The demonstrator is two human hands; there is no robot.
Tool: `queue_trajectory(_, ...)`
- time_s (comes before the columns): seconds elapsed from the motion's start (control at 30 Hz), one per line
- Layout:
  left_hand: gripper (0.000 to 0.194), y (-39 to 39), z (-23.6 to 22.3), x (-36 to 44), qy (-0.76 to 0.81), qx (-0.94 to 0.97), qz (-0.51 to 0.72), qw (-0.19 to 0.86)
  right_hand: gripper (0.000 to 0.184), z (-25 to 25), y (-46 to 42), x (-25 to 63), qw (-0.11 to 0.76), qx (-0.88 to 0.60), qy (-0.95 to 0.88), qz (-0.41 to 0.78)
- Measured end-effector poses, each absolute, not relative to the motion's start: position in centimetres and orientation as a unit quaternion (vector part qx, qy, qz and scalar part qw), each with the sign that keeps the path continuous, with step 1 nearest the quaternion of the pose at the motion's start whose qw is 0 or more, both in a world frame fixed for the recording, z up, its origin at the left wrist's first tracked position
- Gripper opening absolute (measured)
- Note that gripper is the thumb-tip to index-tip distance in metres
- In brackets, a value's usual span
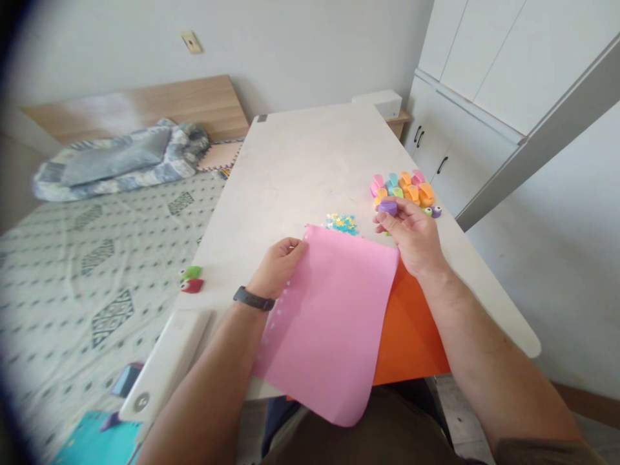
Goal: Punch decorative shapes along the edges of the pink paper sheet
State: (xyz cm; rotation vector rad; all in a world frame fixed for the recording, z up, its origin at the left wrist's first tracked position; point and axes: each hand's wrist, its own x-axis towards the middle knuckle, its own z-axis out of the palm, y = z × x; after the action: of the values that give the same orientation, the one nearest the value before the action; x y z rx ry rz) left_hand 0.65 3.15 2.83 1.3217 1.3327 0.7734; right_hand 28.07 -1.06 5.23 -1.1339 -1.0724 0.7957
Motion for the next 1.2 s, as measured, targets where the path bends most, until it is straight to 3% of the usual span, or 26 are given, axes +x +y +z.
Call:
queue_trajectory(0.17, 0.035, 2.5, 3.0, 1.1, 0.531, 0.552, 0.346, 0.541, 0.039, 5.4, -1.2, 27.8, 0.656, -0.515, -0.487, 0.26)
queue_trajectory(0.33, 0.036, 2.2, 2.7, 1.7, 0.503, 0.586, 0.355, 0.527, 0.045, 5.0, -1.4, 27.7, 0.622, -0.516, -0.519, 0.281)
queue_trajectory(0.47, 0.033, 1.6, 2.6, 2.1, 0.479, 0.629, 0.365, 0.491, 0.05, 4.5, -1.2, 26.9, 0.551, -0.519, -0.567, 0.324)
queue_trajectory(0.73, 0.03, 1.0, 2.9, 2.3, 0.44, 0.674, 0.376, 0.459, 0.046, 6.9, 1.7, 25.4, 0.352, -0.557, -0.697, 0.283)
queue_trajectory(1.2, 0.027, 1.0, 3.1, 2.2, 0.427, 0.697, 0.366, 0.444, 0.045, 7.5, 2.3, 24.6, 0.336, -0.491, -0.687, 0.418)
